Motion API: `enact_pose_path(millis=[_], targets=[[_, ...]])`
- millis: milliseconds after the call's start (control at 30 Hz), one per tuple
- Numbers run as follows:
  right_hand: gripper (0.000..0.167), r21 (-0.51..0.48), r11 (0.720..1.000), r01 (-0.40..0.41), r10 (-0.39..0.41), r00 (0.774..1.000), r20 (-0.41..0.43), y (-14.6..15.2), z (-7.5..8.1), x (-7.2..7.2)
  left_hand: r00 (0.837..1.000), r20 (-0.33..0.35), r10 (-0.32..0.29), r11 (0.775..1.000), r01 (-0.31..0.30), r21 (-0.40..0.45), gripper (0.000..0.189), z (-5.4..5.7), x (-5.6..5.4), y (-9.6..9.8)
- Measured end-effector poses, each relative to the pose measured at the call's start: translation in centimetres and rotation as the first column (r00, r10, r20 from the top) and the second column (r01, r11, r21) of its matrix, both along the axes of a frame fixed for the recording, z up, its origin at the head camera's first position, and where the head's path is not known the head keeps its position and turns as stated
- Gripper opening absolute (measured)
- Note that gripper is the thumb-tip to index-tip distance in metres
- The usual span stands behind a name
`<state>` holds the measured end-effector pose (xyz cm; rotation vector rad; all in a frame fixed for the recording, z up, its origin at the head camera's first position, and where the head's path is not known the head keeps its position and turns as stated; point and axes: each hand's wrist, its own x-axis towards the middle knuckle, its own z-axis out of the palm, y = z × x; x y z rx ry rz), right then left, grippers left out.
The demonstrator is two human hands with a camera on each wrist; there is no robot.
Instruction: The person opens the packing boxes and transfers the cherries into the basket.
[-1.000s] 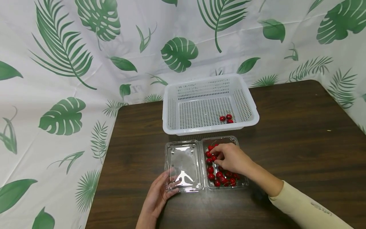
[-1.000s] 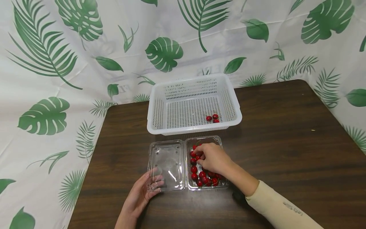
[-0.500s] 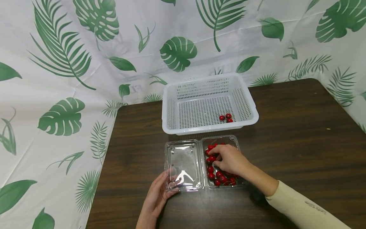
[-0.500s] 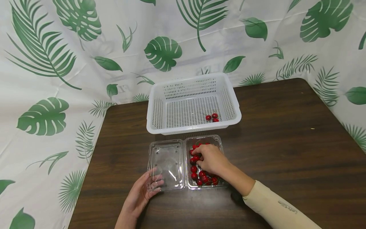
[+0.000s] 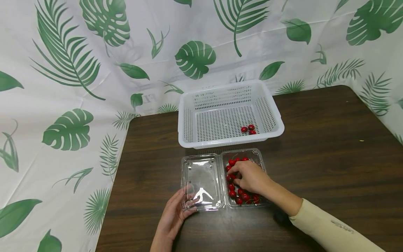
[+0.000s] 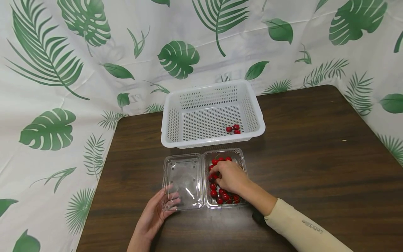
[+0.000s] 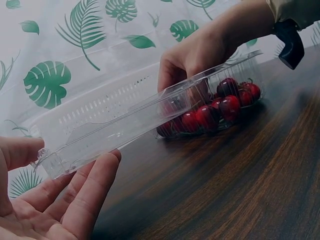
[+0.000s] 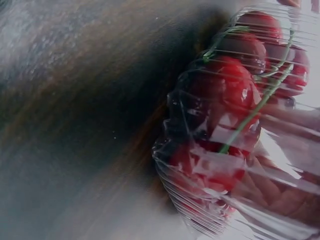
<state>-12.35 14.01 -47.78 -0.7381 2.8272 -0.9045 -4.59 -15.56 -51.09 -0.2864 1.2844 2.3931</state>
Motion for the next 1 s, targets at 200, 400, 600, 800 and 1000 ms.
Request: enact_pose_path(millis=[200,400,600,800,1000], targets=[[0.022,0.004,1.0,0.003,-0.004,0.999,0.039,0.1,0.2,0.0,1.0,-0.001,0.002,1.0,-0.002,-0.002,0.043,0.0,0.1,0.0],[0.022,-0.03,0.999,0.023,-0.02,0.995,0.098,0.6,0.8,0.0,1.0,-0.001,0.0,1.0,0.0,0.001,0.043,0.0,0.0,0.0],[0.022,-0.079,0.996,0.035,-0.026,0.994,0.111,1.1,1.9,-0.1,1.0,0.002,0.002,1.0,-0.002,0.003,0.043,-0.1,0.1,0.0],[0.022,-0.1,0.995,0.027,-0.018,0.996,0.087,1.7,3.2,-0.4,1.0,0.009,0.005,1.0,-0.005,0.003,0.045,-0.1,0.0,0.0],[0.024,-0.154,0.988,0.018,-0.014,1.0,0.026,2.4,4.7,-0.9,1.0,0.014,0.002,1.0,-0.002,0.012,0.046,-0.2,-0.1,0.0]])
